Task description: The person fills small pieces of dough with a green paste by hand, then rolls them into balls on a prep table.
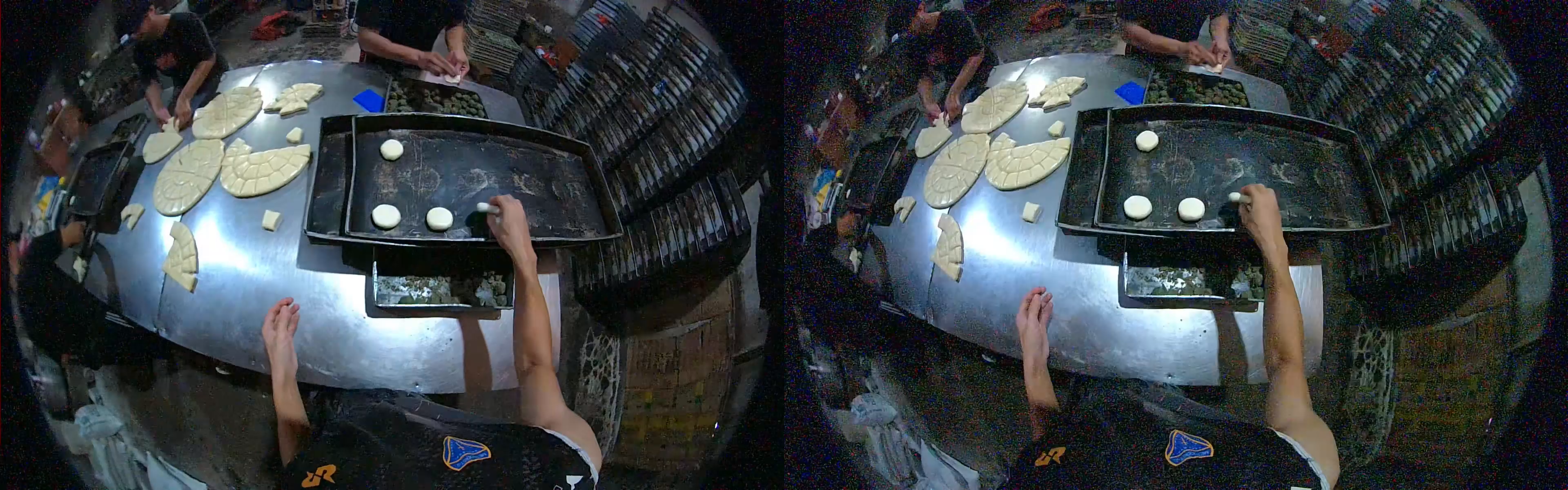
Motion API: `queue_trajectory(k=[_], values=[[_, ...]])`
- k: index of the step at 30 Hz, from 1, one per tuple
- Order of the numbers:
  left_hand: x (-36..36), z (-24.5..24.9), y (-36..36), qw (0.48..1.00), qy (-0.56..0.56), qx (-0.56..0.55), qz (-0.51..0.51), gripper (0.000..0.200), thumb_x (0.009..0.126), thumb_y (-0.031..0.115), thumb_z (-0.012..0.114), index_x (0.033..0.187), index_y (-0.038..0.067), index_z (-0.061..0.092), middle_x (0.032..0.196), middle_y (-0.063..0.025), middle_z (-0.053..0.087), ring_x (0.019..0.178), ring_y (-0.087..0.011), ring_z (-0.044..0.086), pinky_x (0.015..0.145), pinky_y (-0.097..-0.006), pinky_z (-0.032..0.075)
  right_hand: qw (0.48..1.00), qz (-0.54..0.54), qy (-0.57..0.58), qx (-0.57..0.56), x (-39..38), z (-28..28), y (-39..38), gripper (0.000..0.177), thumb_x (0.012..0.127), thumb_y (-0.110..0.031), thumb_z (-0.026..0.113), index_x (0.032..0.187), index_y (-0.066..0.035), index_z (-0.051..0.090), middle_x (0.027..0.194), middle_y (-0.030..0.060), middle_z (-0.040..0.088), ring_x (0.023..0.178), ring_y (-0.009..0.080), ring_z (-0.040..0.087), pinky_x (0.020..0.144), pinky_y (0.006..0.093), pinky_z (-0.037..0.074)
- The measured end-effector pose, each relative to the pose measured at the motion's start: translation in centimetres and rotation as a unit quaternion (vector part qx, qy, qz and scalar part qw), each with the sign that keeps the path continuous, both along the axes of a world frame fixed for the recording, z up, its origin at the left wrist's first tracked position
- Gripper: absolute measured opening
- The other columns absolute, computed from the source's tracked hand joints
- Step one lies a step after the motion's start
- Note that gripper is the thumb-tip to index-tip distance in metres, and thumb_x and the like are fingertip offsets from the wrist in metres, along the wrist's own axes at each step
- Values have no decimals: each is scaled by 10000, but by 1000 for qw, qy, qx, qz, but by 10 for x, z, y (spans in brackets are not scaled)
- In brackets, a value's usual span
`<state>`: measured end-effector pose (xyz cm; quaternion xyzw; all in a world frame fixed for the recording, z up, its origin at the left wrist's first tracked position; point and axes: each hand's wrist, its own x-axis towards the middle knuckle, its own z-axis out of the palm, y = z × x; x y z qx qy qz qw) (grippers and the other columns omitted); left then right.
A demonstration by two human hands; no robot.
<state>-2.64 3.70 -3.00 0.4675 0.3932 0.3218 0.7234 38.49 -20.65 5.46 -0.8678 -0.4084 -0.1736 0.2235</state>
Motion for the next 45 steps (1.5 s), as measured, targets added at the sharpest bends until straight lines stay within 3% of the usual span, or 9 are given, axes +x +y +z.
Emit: queue_trajectory(k=[3,10,17,19,24,29,38,41,45], values=[[16,6,20,999,16,20,-23,353,974,274,520,1195,-1,528,1212,-91,542,1106,-181,548,967,-315,441,970,-37,187,-149,5,1,-1,222,825,-229,663,916,-30,699,901,166,648,846,357,618,771,446,492],[77,-19,159,965,154,212,-27,374,941,271,570,1141,-43,606,1051,-105,655,973,-156,592,825,-273,457,977,-47,142,154,-90,38,11,82,861,-52,624,871,22,656,792,143,603,694,238,601,640,318,467],[142,-101,248,770,424,477,-28,422,814,306,687,1044,-45,647,921,-178,672,816,-245,637,723,-359,505,955,122,259,84,-183,20,46,57,811,-3,649,858,29,642,864,153,640,802,292,635,722,343,497],[135,-73,223,948,218,220,-66,428,828,235,693,1144,-28,575,935,-134,650,907,-191,620,744,-316,508,946,135,281,91,-201,10,53,66,823,-14,647,871,32,647,862,149,640,795,288,635,702,345,502],[81,-24,123,999,-38,29,6,411,913,167,611,1251,-5,453,1074,-100,622,942,-157,610,718,-262,515,878,128,440,138,-232,-19,72,162,889,-129,628,956,11,670,910,124,648,815,197,629,714,298,507],[60,12,-19,977,-61,-59,-195,340,913,86,597,1227,23,484,1066,-70,589,956,-136,587,743,-227,495,762,57,586,271,-248,-65,100,388,1020,-315,402,973,8,611,844,64,619,717,103,549,605,273,449],[76,14,-101,963,-8,36,-266,192,882,9,607,1066,-46,607,950,-31,607,839,-87,552,777,-209,450,898,-54,363,244,-233,-54,76,549,983,-361,441,623,30,578,427,134,477,362,243,476,413,396,373],[66,14,-96,961,8,-43,-275,231,892,124,657,1052,-39,621,920,-29,623,788,-80,551,739,-204,443,921,37,310,231,-202,-58,44,340,902,-272,586,711,-5,671,713,158,613,690,262,588,625,378,461],[46,9,-84,976,-52,-96,-190,314,875,216,697,1036,-46,634,986,-53,640,824,-89,574,730,-227,452,976,-181,53,-113,-119,-63,-49,152,737,-138,648,800,-21,721,970,202,560,963,355,474,807,437,436]])
